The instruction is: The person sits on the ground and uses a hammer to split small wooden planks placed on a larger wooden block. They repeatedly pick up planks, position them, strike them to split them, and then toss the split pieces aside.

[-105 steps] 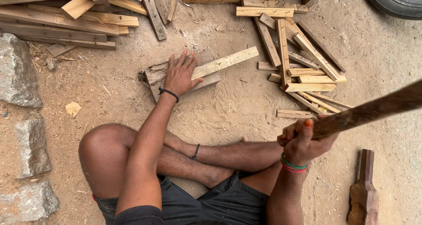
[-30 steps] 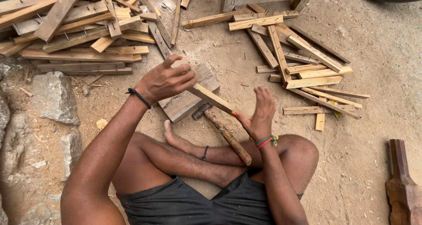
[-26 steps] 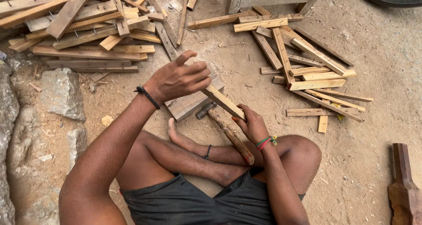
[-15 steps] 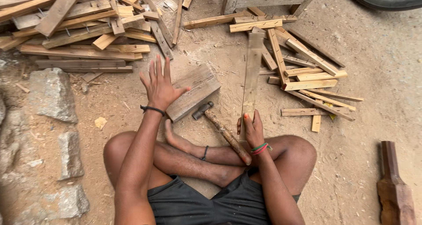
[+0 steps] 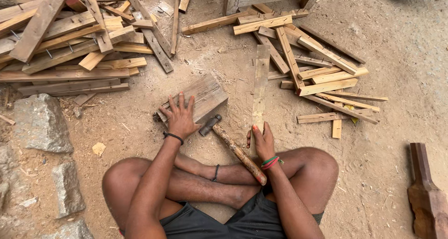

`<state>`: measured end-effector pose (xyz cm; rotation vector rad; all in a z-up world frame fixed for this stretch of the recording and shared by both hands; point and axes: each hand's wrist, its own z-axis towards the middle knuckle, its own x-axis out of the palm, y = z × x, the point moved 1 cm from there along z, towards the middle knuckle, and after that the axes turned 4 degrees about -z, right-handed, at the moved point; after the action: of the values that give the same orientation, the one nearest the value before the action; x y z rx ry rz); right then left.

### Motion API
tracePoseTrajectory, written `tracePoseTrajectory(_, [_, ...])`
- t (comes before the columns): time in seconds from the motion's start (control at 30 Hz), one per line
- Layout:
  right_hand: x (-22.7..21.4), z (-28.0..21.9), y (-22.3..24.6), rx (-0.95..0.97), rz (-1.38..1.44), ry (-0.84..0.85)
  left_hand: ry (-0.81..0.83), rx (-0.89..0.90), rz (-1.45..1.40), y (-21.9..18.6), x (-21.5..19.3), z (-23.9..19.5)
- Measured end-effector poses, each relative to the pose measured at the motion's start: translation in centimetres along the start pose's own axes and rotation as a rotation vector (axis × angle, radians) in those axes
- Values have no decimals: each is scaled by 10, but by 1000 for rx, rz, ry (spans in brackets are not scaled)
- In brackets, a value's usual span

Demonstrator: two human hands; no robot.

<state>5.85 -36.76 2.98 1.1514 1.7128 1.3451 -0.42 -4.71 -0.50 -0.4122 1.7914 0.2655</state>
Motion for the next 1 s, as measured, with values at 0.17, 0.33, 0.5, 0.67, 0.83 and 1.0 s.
tracePoseTrajectory(0.17, [2, -3, -2, 23, -26, -20, -130, 54, -119, 10, -7, 6])
tracePoseTrajectory(0.33, [4, -1, -3, 47, 1, -49, -33, 65, -43, 11, -14, 17])
tracePoseTrajectory(0.5, [17, -2, 1, -3, -2, -15, -27, 102, 12, 15, -10, 16])
tracePoseTrajectory(0.67, [18, -12, 6, -41, -22, -18, -70, 160, -101, 16, 2, 7])
tracePoseTrajectory(0.83, [16, -9, 5, 4, -34, -12, -13, 252, -82, 16, 5, 8])
tracePoseTrajectory(1.0, [23, -6, -3, 64, 9, 4, 22, 278, -7, 19, -1, 21])
